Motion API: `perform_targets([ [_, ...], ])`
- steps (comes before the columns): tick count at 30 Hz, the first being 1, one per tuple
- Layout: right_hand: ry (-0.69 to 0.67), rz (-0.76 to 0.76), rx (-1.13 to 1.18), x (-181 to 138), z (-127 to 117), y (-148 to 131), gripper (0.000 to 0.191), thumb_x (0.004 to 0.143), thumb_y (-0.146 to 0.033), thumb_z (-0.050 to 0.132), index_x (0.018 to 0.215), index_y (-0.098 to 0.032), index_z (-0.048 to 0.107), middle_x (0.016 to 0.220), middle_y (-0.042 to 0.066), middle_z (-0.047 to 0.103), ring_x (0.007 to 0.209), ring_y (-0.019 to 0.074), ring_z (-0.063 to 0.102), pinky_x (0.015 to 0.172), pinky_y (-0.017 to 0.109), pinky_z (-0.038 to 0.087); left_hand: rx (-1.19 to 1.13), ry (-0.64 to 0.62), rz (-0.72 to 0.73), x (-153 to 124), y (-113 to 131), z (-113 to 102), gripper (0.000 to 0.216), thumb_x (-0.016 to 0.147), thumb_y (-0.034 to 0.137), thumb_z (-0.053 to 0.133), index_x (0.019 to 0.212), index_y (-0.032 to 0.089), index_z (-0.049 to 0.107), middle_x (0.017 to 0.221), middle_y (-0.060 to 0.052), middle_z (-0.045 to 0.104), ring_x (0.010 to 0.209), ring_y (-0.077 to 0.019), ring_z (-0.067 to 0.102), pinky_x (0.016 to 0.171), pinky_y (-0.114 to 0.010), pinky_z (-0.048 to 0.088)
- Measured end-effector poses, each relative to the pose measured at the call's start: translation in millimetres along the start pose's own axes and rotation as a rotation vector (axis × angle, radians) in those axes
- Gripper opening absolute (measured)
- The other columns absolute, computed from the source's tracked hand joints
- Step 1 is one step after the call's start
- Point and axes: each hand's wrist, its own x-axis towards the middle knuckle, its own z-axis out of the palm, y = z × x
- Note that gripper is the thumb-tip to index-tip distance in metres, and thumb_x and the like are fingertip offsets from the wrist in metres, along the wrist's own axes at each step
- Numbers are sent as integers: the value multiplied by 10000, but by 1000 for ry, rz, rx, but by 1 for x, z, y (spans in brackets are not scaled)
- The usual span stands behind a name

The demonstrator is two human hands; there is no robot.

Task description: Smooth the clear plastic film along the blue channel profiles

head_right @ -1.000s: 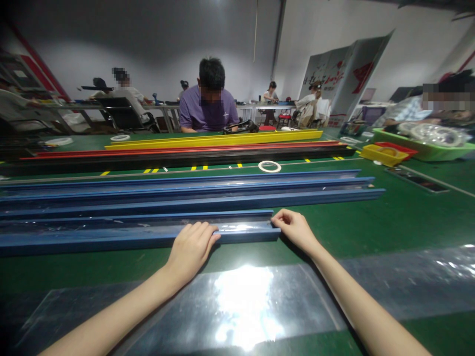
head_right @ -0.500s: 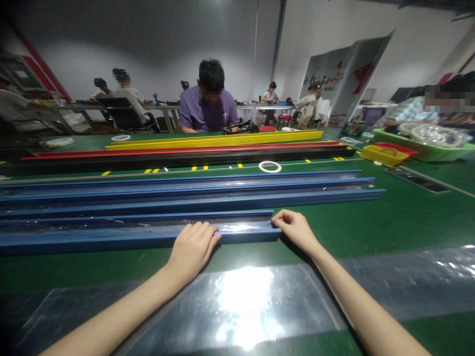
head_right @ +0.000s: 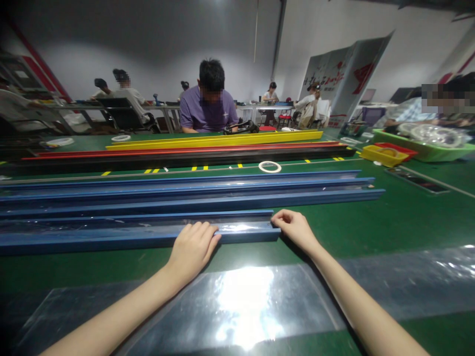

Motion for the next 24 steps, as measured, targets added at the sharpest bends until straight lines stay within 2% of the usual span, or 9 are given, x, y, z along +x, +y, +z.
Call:
perform_targets([
  [9, 38, -34, -2, 2, 2, 6, 260, 649, -434, 566, 664, -175, 585, 640, 16, 607, 590, 134, 523, 560, 243, 381, 30, -8, -6, 1, 1, -2, 230, 860, 273, 354, 804, 167, 550, 695, -33, 553, 668, -162, 468, 592, -304, 274],
  [18, 61, -37, 21, 0, 4, 3, 244, 649, -407, 575, 673, -165, 601, 669, 33, 617, 616, 143, 527, 590, 255, 388, 72, -20, -37, 1, 3, -4, 236, 847, 294, 367, 773, 172, 555, 681, -37, 546, 665, -172, 472, 610, -308, 272],
  [24, 61, -49, -44, -2, 5, -1, 232, 667, -401, 558, 674, -173, 597, 670, 30, 619, 625, 147, 534, 599, 256, 391, 101, -11, -65, 1, 4, -5, 250, 836, 315, 381, 715, 172, 546, 673, -40, 542, 664, -176, 476, 627, -313, 279],
])
